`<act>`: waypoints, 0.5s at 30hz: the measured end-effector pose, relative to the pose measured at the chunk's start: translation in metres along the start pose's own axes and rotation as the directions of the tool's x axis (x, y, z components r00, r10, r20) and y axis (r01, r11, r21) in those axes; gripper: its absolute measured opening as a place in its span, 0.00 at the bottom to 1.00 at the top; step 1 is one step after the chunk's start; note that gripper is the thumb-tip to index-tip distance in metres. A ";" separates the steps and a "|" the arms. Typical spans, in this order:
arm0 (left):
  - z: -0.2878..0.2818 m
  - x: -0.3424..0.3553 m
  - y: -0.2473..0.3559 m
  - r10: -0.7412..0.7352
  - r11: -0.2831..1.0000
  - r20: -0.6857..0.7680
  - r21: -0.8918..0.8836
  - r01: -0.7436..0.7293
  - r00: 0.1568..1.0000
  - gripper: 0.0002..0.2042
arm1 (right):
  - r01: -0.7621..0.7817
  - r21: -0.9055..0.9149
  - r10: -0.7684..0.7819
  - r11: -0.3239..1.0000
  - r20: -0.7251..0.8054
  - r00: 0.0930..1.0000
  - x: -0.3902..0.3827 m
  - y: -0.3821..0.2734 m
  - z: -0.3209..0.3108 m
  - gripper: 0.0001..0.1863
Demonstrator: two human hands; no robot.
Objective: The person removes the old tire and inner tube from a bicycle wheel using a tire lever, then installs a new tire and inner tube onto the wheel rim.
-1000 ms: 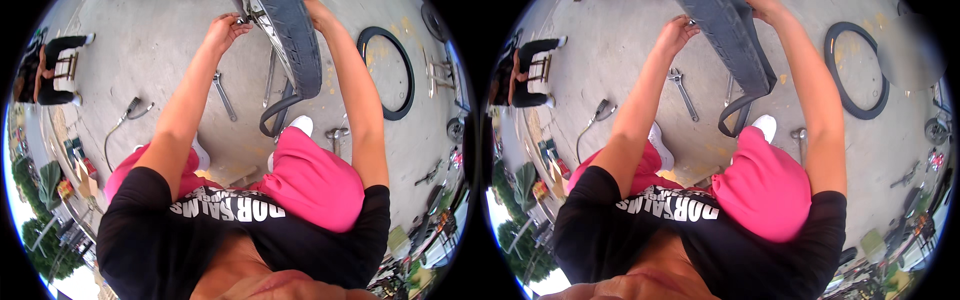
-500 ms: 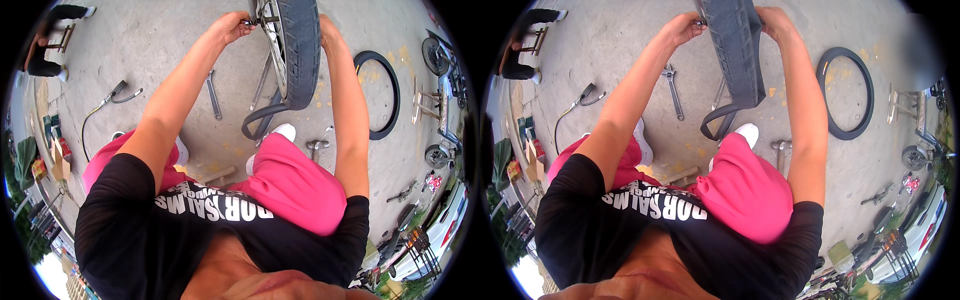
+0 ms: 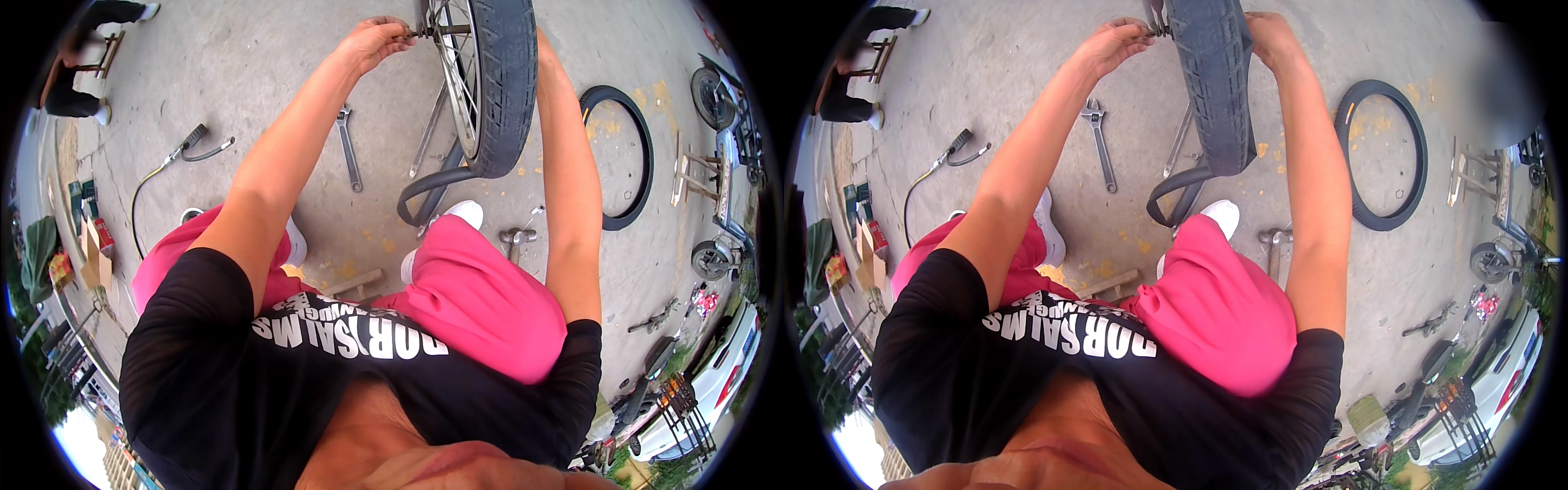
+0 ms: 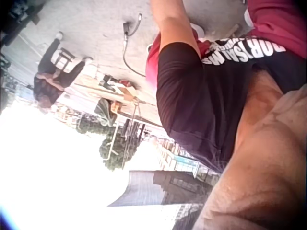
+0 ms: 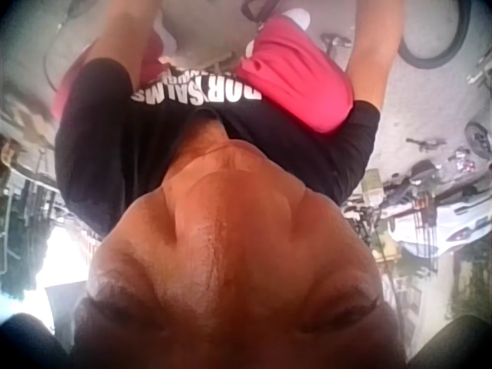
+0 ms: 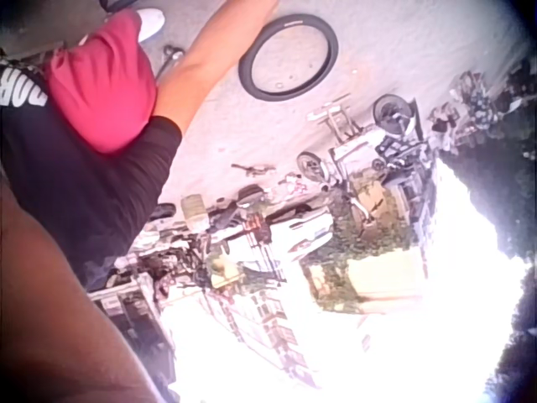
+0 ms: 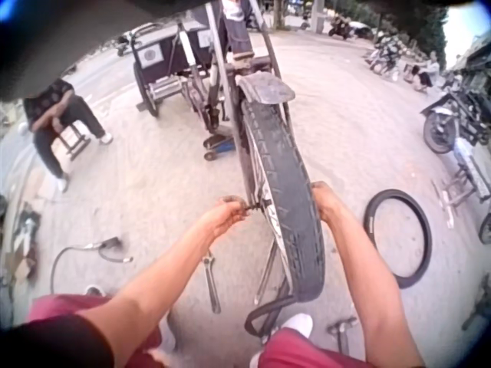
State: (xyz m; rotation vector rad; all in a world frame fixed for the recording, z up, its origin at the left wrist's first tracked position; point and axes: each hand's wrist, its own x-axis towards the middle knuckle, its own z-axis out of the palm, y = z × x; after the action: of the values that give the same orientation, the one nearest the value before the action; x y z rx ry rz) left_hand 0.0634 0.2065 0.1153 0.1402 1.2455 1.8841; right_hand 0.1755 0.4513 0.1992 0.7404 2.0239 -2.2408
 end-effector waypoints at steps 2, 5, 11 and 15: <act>-0.016 0.001 -0.010 0.013 0.998 0.008 -0.066 -0.013 1.000 0.11 | -0.020 -0.025 0.018 1.000 -0.053 0.998 -0.001 -0.001 0.001 0.16; -0.058 0.000 -0.037 -0.067 0.957 -0.080 -0.288 0.041 0.995 0.08 | -0.055 -0.054 0.049 0.997 -0.110 0.993 -0.003 -0.003 0.003 0.16; -0.172 -0.069 -0.117 0.214 0.236 -0.473 0.874 0.425 0.855 0.11 | -0.055 0.114 0.062 0.992 -0.059 0.996 -0.005 -0.004 0.005 0.14; -0.185 -0.121 -0.154 0.233 -0.194 -0.150 0.961 0.197 0.961 0.11 | -0.049 0.105 0.057 0.993 -0.073 0.996 -0.004 0.000 -0.001 0.14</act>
State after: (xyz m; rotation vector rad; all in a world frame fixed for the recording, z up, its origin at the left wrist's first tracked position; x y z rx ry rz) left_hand 0.1364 0.0139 -0.0584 0.7672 2.7421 0.2765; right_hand 0.1791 0.4508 0.2002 0.8902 1.9063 -2.3370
